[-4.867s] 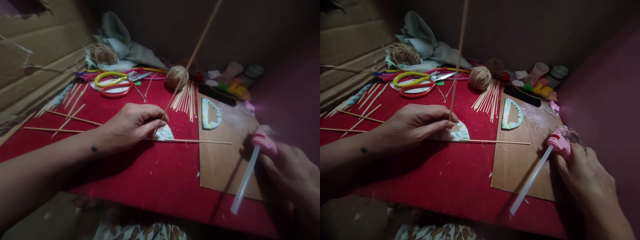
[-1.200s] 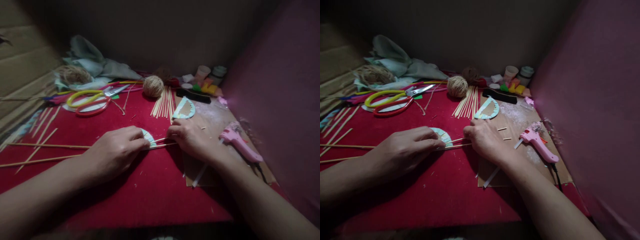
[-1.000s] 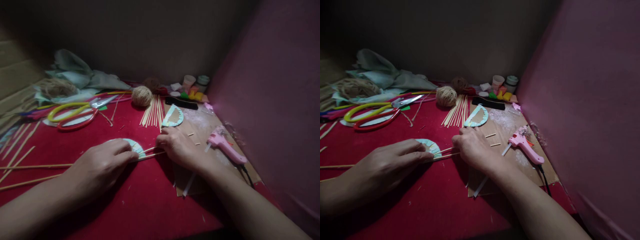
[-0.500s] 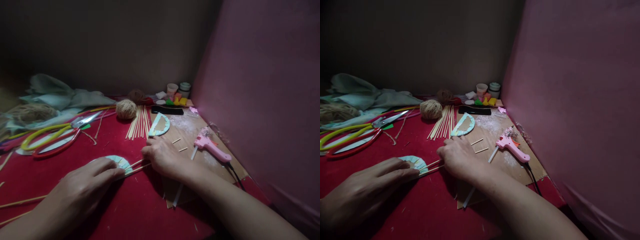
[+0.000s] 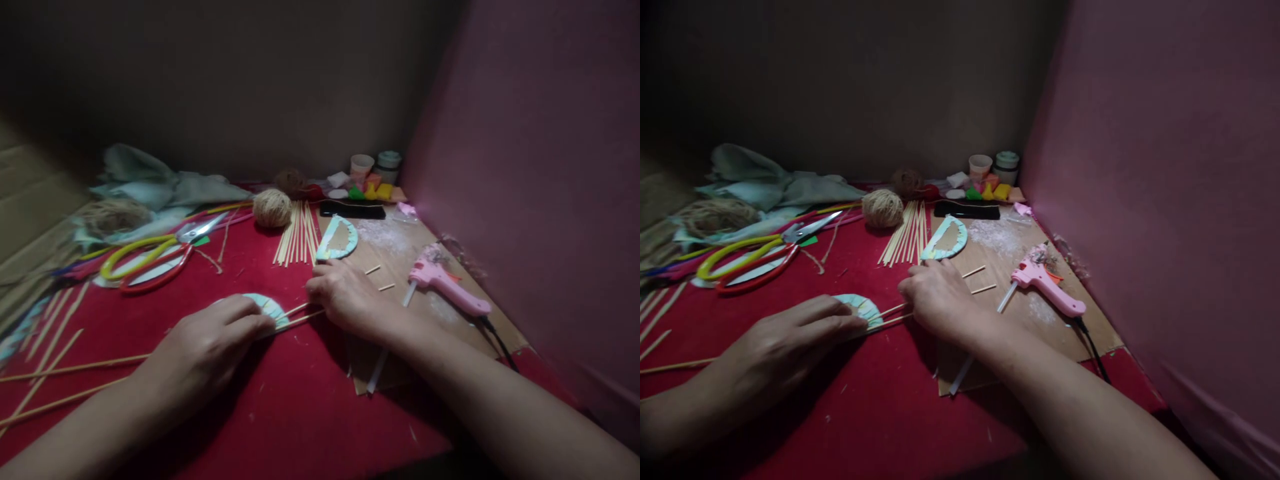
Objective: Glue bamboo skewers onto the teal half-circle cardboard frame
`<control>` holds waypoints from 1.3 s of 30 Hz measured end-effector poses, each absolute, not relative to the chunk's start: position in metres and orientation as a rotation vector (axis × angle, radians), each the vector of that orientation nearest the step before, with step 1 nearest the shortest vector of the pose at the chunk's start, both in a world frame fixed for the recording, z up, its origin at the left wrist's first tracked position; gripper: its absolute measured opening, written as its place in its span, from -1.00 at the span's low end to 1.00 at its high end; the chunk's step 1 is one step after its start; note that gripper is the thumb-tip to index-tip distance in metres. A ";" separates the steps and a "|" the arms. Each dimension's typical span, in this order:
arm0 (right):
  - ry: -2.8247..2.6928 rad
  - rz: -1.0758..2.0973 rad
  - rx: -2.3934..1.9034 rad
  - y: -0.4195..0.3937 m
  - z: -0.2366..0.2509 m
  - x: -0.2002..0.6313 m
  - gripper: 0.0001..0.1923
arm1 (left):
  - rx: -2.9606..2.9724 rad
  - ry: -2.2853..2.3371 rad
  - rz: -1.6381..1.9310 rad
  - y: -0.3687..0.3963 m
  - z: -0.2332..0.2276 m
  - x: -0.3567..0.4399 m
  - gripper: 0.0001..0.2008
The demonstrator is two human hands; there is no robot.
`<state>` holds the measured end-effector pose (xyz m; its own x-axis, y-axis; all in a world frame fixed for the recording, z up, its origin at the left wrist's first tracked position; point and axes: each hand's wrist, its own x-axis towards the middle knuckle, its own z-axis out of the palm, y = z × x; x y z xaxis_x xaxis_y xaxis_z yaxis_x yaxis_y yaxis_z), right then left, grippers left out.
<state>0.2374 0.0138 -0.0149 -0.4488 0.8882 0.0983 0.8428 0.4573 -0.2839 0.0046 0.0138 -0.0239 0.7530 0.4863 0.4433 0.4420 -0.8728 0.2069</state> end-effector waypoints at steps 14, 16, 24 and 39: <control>-2.468 0.354 -1.530 0.008 -0.009 0.238 -0.80 | 2.597 0.941 0.883 0.010 -0.012 0.000 -0.80; -2.449 0.411 -1.494 0.008 -0.004 0.242 -0.82 | 2.565 1.006 0.978 0.011 -0.009 -0.003 -0.82; -1.902 0.116 -2.287 0.065 0.013 0.250 -0.37 | 2.607 0.907 1.004 0.010 -0.017 0.002 -0.81; -1.863 0.080 -2.163 0.097 0.039 0.221 -0.33 | 2.736 0.607 1.121 -0.002 -0.019 0.003 -0.73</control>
<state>0.2212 0.0974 0.0385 0.1642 0.9761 0.1424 0.9603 -0.1252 -0.2493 0.0031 -0.0021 -0.0190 0.6444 0.4089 0.6462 0.3179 -0.9118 0.2599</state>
